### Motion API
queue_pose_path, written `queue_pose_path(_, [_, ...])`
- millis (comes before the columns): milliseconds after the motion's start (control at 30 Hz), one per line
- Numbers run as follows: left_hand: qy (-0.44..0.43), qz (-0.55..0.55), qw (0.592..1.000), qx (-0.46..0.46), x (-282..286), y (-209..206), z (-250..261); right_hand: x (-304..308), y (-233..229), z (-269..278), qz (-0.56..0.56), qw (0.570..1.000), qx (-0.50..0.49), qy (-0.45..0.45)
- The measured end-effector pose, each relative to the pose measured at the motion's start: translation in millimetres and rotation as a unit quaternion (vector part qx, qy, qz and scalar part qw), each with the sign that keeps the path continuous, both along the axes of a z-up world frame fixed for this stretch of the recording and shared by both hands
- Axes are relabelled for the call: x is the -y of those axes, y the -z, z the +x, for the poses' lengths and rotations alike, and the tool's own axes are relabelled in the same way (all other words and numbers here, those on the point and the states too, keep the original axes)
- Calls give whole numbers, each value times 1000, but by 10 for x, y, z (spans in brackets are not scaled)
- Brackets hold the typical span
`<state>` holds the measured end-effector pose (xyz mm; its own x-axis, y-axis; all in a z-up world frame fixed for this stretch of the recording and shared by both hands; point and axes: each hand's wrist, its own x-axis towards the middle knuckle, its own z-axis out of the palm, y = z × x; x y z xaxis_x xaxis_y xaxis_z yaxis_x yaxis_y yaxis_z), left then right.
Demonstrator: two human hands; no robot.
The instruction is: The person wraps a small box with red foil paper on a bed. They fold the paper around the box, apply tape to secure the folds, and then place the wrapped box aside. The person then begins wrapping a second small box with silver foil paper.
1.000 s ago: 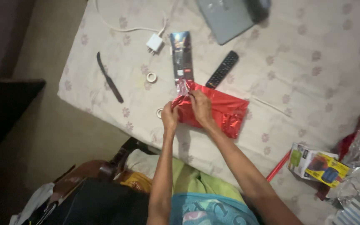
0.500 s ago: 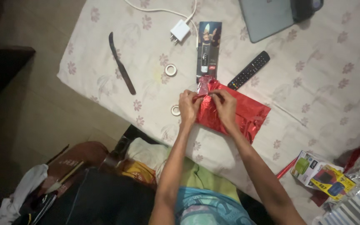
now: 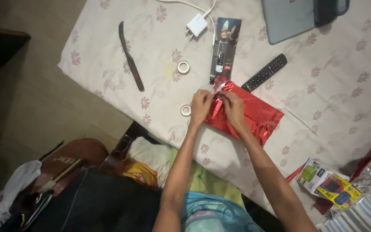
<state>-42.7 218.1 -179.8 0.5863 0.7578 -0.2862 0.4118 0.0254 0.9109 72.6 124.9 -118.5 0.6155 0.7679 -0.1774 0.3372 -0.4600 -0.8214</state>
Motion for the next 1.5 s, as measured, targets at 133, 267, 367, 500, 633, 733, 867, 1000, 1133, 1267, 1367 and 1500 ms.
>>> queue_pose_path(133, [-25, 69, 997, -39, 8, -73, 47, 9, 6, 36, -2, 1000, -19, 8])
queue_pose_path(267, [-37, 21, 998, -35, -1, -67, 113, -81, -65, 163, -11, 994, -103, 45])
queue_pose_path(367, [-53, -11, 998, -42, 34, -57, 67, -184, -153, 392, -20, 998, 41, 34])
queue_pose_path(500, [-68, 6, 998, -4, 109, -54, 33, -327, -223, 733, 3, 971, 161, -175])
queue_pose_path(633, [-70, 6, 997, -26, 146, -88, 1, -558, -129, 762, -92, 963, 41, -250])
queue_pose_path(733, [-59, 22, 996, -57, 137, -184, -28, -698, -37, 618, -98, 967, -20, -236])
queue_pose_path(867, [-94, -14, 995, -33, 39, -324, -161, -763, 71, 512, -105, 967, -27, -231])
queue_pose_path(1000, [-184, -106, 977, 4, 185, -425, -609, -568, 167, 707, -84, 986, -64, -132])
queue_pose_path(1133, [-275, -204, 938, 55, 927, -405, -1179, -77, 187, 1223, -155, 981, -90, -74])
queue_pose_path(1267, [-256, -405, 850, 217, 1754, -155, -1167, 488, 194, 1492, -144, 978, -147, -22])
queue_pose_path(1367, [-225, -437, 841, 225, 1936, -47, -847, 741, 168, 1506, -256, 952, -152, -65])
queue_pose_path(1500, [-220, -472, 822, 229, 1759, -103, -459, 840, 166, 1488, -368, 907, -172, -112])
